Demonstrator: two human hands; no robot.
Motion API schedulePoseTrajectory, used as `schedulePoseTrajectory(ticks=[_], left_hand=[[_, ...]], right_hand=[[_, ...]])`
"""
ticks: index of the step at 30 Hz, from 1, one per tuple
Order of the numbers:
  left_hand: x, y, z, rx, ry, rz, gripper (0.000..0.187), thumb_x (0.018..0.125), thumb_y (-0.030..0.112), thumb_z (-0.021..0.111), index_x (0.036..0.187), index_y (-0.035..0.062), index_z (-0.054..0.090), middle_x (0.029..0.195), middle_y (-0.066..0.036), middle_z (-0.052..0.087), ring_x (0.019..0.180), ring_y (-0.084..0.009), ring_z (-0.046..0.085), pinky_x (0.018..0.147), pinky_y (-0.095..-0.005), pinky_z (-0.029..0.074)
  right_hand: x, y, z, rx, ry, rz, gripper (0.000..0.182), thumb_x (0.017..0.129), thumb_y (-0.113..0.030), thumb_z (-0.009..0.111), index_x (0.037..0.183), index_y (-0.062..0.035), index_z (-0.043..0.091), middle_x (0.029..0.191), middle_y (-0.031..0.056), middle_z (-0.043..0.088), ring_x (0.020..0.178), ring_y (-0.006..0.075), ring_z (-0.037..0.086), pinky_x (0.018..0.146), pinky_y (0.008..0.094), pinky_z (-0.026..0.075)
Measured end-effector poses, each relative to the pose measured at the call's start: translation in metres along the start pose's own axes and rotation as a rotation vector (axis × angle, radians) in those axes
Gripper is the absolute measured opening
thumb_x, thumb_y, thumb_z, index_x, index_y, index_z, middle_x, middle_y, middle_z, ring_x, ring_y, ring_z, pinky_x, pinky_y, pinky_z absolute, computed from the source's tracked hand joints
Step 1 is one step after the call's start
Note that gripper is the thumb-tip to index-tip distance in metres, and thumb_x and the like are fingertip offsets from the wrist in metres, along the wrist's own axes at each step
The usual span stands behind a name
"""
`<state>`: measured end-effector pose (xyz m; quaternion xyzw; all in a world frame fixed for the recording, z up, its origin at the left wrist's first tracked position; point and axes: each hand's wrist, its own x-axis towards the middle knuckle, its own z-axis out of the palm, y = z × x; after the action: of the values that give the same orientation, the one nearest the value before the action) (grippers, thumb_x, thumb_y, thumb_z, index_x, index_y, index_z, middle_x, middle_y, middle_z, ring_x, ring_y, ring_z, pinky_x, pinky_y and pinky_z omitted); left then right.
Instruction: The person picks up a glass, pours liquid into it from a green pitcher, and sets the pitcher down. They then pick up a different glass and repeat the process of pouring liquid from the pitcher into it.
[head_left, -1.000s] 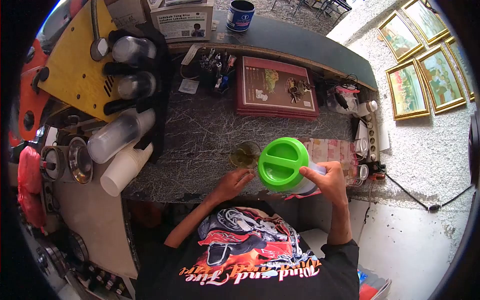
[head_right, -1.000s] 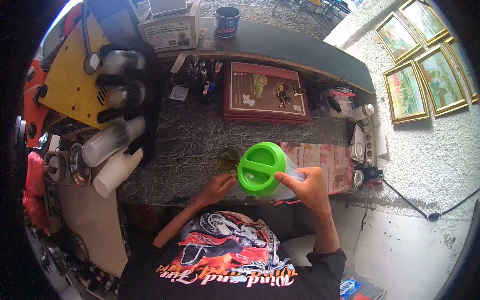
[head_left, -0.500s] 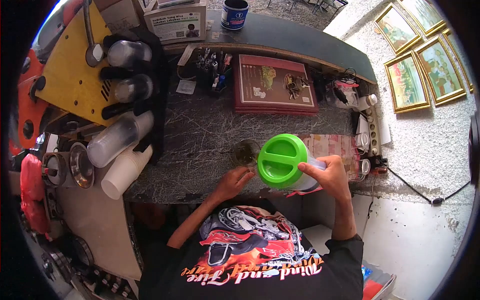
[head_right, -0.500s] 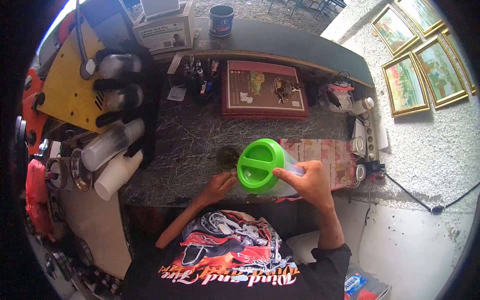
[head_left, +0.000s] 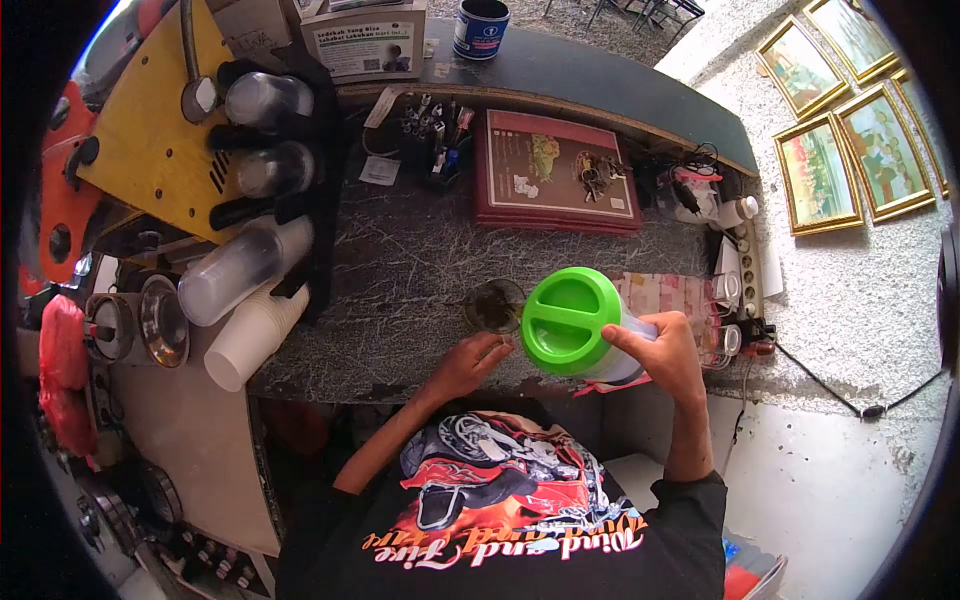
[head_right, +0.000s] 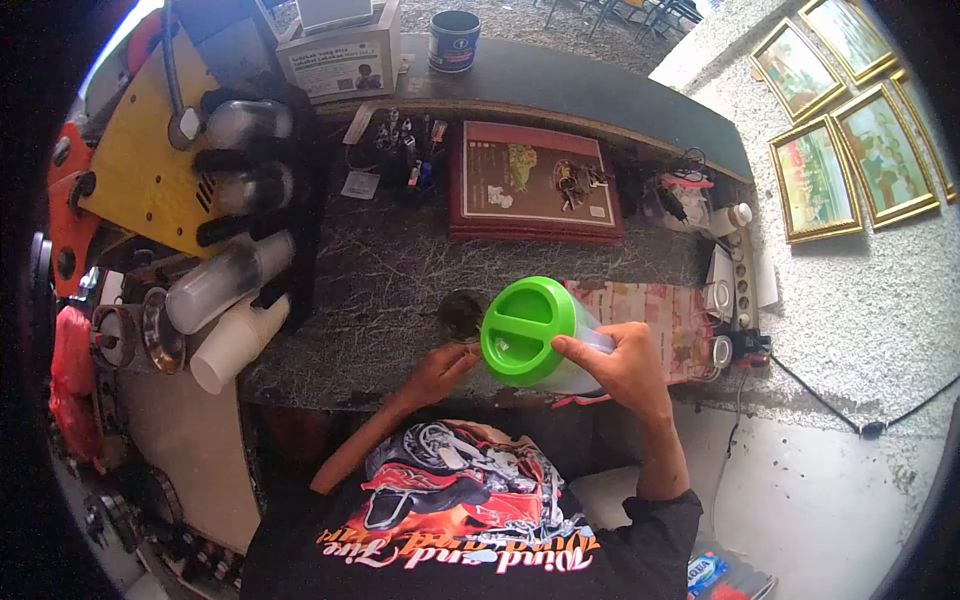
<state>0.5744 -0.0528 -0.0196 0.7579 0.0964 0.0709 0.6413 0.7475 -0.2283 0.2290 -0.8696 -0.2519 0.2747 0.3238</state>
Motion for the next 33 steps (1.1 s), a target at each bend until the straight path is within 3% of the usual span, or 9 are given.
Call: schedulePoseTrajectory(ticks=[27, 29, 33], left_hand=[[0.002, 0.004, -0.004, -0.021, -0.029, -0.005, 0.035, 0.1, 0.032, 0.058, 0.114, 0.0006, 0.067, 0.108, -0.019, 0.07, 0.103, -0.0328, 0.068, 0.086, -0.04, 0.052], [0.002, 0.01, -0.006, -0.069, -0.053, -0.073, 0.035, 0.1, 0.031, 0.058, 0.113, 0.0002, 0.068, 0.109, -0.019, 0.07, 0.103, -0.0334, 0.068, 0.087, -0.0403, 0.051], [0.002, 0.009, -0.005, -0.046, -0.016, -0.012, 0.035, 0.1, 0.032, 0.058, 0.113, 0.0001, 0.068, 0.11, -0.02, 0.069, 0.103, -0.0342, 0.067, 0.088, -0.0409, 0.051]], right_hand=[[-0.009, -0.013, -0.003, -0.03, -0.03, 0.033, 0.045, 0.084, -0.039, 0.079, 0.082, 0.0055, 0.075, 0.068, 0.0102, 0.072, 0.062, 0.0123, 0.069, 0.055, 0.0284, 0.051], [-0.008, -0.011, -0.002, -0.024, -0.023, 0.03, 0.045, 0.084, -0.04, 0.079, 0.082, 0.0055, 0.075, 0.068, 0.0103, 0.072, 0.062, 0.0123, 0.069, 0.055, 0.0285, 0.051], [-0.009, -0.009, -0.001, -0.009, -0.021, 0.029, 0.045, 0.084, -0.04, 0.079, 0.082, 0.0054, 0.075, 0.068, 0.0106, 0.072, 0.062, 0.0123, 0.069, 0.055, 0.0285, 0.051]])
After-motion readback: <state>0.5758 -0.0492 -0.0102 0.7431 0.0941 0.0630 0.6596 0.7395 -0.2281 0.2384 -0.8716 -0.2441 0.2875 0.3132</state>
